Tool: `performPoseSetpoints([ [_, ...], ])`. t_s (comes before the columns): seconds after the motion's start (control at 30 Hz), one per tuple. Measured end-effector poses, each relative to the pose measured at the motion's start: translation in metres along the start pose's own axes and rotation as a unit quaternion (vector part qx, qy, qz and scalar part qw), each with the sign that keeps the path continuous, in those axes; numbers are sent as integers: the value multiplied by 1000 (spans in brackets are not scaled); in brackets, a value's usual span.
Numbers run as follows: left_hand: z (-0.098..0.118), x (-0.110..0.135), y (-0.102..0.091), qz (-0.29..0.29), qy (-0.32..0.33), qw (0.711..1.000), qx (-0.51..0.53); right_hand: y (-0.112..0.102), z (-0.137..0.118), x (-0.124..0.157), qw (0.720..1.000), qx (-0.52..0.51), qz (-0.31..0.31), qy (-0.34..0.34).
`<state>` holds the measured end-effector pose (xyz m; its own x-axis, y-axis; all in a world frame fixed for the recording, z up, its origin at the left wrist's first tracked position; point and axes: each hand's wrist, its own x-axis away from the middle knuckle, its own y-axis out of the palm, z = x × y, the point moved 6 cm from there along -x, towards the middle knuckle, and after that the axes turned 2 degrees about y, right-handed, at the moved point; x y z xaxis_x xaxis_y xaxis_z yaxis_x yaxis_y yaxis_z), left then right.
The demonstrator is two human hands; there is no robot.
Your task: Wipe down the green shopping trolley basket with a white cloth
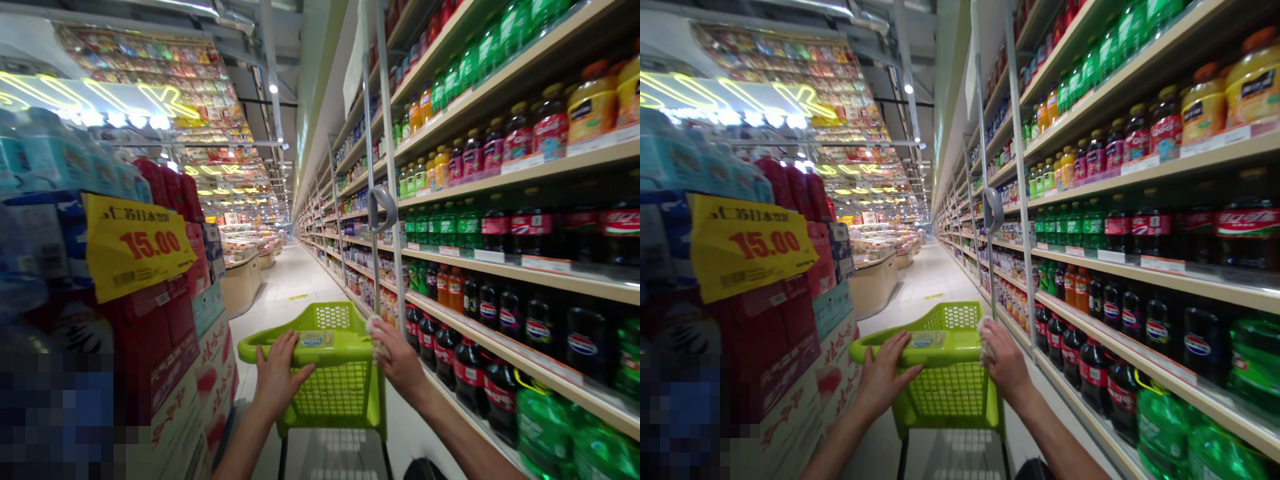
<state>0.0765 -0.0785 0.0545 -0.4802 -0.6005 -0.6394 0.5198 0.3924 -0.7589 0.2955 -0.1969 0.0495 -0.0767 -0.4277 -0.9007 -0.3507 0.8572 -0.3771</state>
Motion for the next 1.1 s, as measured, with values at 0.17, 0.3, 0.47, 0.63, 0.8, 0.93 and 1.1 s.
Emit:
performPoseSetpoints([
  [0.17,8,-2,-2,-21,-26,999,12,7,44,-26,983,-33,-49,176],
  [0.3,10,0,-2,-3,-28,1000,9,7,38,-18,984,-82,-55,150],
  [0.47,9,3,-2,3,-25,1000,3,-11,7,11,999,-53,10,9],
  [0.63,10,3,-1,-3,-20,1000,-12,14,-63,6,989,-21,30,-142],
  [0.8,10,2,-2,11,-10,999,-33,14,-48,0,990,46,43,-126],
  [0.93,12,3,-1,16,-21,999,-32,-15,-6,8,995,60,68,-52],
  [1.1,27,2,5,27,-25,999,-39,25,-66,14,988,35,70,-134],
])
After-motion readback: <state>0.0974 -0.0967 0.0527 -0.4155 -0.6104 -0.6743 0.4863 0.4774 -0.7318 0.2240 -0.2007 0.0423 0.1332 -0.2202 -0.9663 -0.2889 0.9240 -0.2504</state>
